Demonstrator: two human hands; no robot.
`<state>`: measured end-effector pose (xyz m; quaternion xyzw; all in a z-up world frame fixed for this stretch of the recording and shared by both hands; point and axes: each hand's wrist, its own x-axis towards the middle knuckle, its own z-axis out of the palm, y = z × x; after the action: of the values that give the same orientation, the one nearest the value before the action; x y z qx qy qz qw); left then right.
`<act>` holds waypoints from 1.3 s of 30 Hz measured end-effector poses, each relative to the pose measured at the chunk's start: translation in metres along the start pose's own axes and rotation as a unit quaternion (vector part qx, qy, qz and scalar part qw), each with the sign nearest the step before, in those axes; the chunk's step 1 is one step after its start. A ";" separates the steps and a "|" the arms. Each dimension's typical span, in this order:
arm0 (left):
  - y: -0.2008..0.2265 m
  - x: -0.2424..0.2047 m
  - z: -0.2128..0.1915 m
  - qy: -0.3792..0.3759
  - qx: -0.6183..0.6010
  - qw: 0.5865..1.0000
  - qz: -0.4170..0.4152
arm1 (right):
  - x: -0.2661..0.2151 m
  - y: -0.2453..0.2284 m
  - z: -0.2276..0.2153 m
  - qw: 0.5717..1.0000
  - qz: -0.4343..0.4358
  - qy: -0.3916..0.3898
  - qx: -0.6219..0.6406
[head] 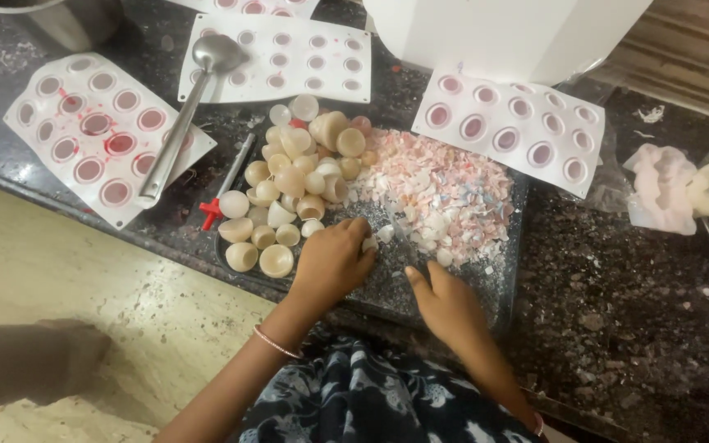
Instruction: The recorder is scraping and cleaning wax from molds and a tray.
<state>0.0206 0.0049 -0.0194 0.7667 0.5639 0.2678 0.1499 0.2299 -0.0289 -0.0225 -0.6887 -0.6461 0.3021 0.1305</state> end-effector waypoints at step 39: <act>0.009 -0.002 0.010 0.072 0.013 0.997 0.014 | -0.008 -0.039 -0.008 0.983 0.005 -0.071 -0.169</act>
<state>0.0325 0.0009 -0.0232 0.7553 0.5656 0.3171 0.0951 0.2029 -0.0294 0.0081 -0.6812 -0.6917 0.2373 -0.0352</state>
